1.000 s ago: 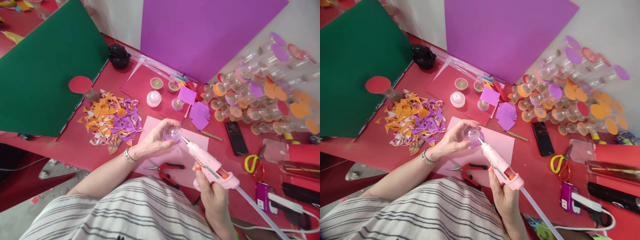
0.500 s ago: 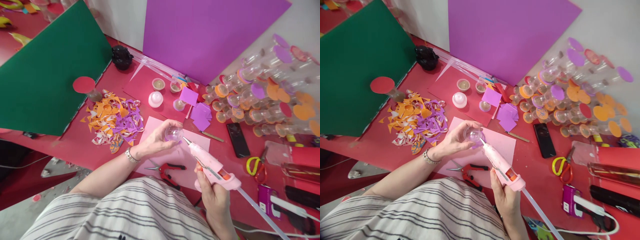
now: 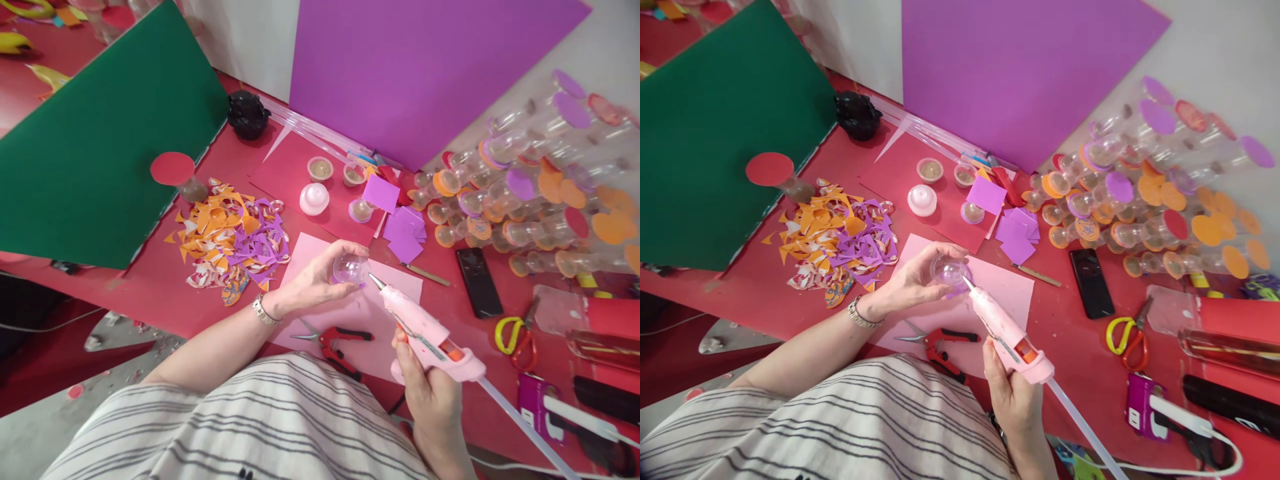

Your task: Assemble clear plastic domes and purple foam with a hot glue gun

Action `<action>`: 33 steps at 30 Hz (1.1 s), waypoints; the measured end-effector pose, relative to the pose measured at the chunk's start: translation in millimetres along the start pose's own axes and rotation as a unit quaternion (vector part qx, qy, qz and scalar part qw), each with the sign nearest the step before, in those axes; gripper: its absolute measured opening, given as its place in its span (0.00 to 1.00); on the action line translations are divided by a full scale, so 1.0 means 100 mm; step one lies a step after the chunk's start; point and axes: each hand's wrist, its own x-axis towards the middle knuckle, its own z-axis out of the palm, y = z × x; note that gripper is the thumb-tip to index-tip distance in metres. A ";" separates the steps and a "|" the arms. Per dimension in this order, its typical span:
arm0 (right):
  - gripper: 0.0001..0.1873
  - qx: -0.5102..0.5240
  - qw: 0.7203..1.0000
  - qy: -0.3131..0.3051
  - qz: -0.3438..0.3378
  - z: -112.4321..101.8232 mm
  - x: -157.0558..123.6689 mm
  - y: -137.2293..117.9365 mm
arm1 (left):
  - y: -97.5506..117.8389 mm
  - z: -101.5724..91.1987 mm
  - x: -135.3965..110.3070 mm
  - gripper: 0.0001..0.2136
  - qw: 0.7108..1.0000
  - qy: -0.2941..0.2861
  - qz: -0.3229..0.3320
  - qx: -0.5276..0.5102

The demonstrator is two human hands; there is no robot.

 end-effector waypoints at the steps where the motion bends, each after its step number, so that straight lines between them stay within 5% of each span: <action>1: 0.20 0.000 1.000 0.006 -0.005 0.01 -0.01 0.01 | 0.00 0.00 0.00 0.22 1.000 -0.001 0.002 0.003; 10: 0.14 -0.020 0.999 0.004 -0.034 -0.03 -0.06 0.10 | 0.01 0.00 0.00 0.21 1.000 -0.017 0.008 0.018; 33: 0.17 -0.016 0.999 0.030 -0.023 0.03 -0.09 0.11 | -0.05 -0.01 -0.02 0.21 0.999 -0.034 0.019 0.020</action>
